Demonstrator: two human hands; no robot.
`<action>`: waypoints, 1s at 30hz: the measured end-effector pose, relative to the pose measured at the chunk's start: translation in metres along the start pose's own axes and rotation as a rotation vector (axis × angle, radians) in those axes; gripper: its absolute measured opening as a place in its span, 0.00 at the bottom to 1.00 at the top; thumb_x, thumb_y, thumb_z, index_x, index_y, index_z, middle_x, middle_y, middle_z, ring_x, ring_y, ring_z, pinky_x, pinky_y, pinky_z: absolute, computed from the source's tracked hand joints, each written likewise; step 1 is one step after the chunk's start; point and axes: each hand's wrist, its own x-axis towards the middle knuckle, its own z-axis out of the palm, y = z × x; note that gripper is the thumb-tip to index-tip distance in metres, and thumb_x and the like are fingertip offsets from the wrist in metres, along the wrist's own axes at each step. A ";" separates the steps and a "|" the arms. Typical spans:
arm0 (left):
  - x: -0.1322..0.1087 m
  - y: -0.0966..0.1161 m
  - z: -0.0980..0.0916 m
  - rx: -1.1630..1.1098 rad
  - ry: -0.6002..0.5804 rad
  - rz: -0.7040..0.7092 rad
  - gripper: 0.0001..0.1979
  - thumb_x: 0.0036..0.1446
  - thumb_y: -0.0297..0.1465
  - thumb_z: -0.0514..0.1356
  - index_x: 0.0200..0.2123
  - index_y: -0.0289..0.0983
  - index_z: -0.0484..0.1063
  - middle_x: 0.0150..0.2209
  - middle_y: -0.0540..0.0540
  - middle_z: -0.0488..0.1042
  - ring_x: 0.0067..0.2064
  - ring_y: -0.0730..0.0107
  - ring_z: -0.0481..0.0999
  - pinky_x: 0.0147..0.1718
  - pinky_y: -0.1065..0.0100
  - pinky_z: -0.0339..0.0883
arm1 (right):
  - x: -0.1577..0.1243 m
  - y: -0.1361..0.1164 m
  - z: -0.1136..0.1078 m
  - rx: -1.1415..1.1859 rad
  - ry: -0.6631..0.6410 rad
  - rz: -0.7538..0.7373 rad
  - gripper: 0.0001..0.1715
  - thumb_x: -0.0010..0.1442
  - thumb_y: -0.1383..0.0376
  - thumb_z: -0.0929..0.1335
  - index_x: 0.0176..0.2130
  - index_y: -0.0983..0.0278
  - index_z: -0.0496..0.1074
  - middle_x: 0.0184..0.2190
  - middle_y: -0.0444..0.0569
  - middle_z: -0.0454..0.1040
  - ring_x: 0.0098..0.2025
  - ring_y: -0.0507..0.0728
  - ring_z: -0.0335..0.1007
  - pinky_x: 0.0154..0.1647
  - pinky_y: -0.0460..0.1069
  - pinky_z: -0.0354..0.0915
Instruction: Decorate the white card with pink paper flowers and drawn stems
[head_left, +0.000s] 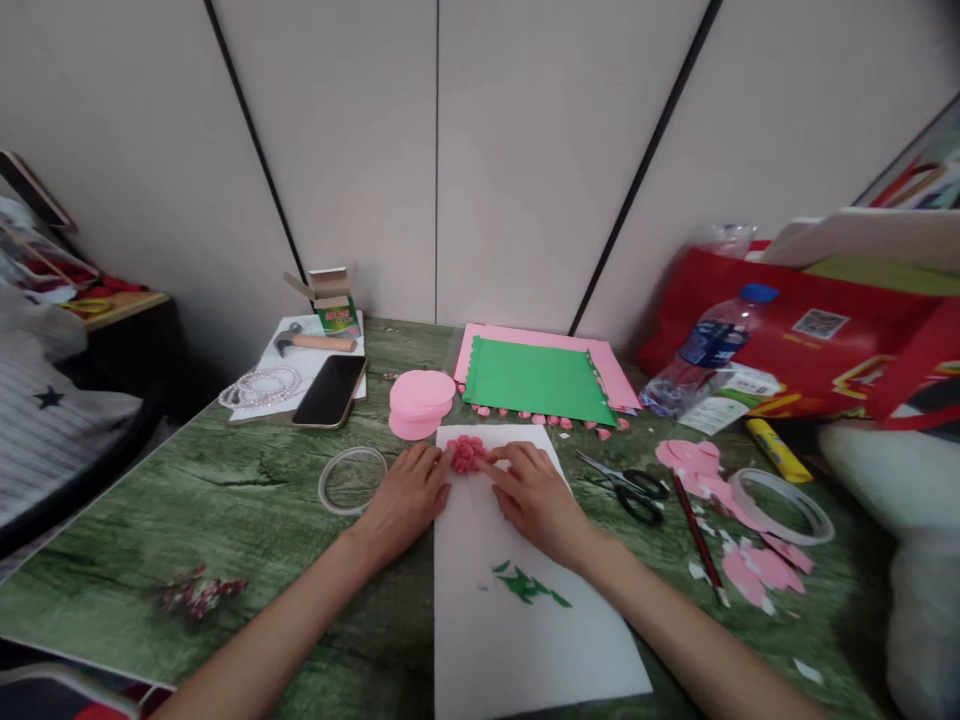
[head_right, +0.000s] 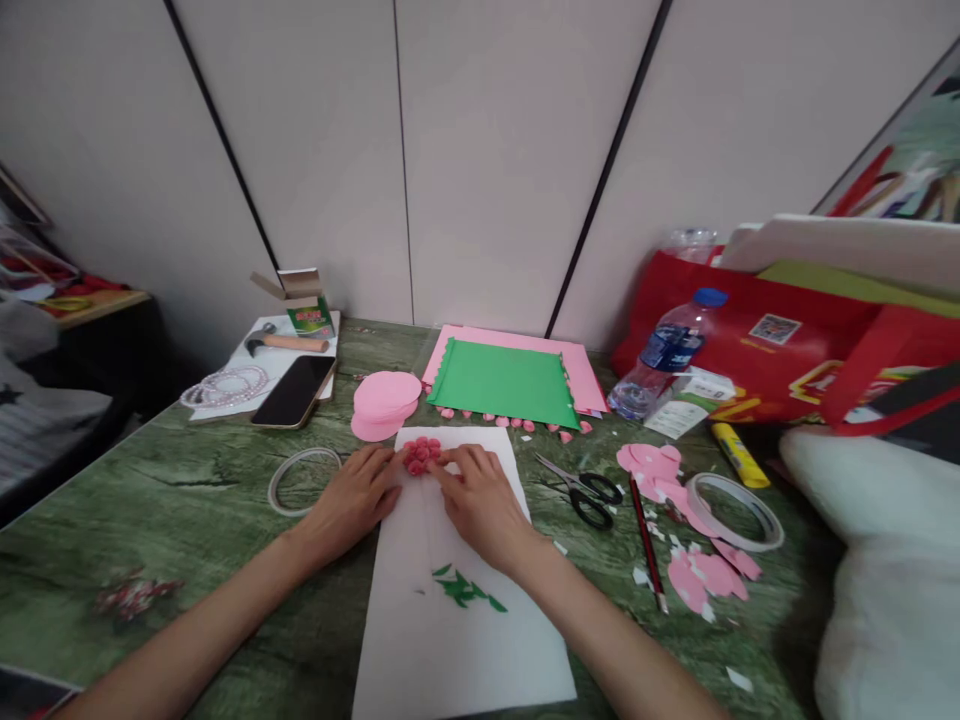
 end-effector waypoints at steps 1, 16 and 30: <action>0.000 0.000 0.001 -0.025 0.011 -0.016 0.19 0.57 0.27 0.52 0.53 0.31 0.62 0.44 0.38 0.69 0.47 0.54 0.66 0.45 0.55 0.63 | -0.007 0.004 -0.002 0.017 0.020 0.031 0.20 0.59 0.72 0.62 0.51 0.61 0.66 0.45 0.54 0.68 0.47 0.61 0.61 0.44 0.57 0.63; -0.012 -0.007 -0.008 -0.321 0.123 -0.222 0.13 0.61 0.27 0.47 0.38 0.34 0.71 0.31 0.43 0.73 0.35 0.63 0.70 0.35 0.63 0.66 | -0.057 0.013 -0.002 0.287 0.138 0.375 0.22 0.64 0.62 0.59 0.56 0.61 0.61 0.56 0.57 0.59 0.60 0.61 0.54 0.59 0.59 0.56; -0.034 -0.043 -0.032 -0.343 0.133 -0.499 0.14 0.54 0.30 0.49 0.34 0.36 0.73 0.37 0.41 0.76 0.40 0.59 0.73 0.41 0.62 0.64 | 0.001 -0.070 0.005 -0.101 -0.267 -0.025 0.29 0.62 0.59 0.62 0.57 0.75 0.60 0.56 0.67 0.62 0.59 0.67 0.57 0.55 0.59 0.60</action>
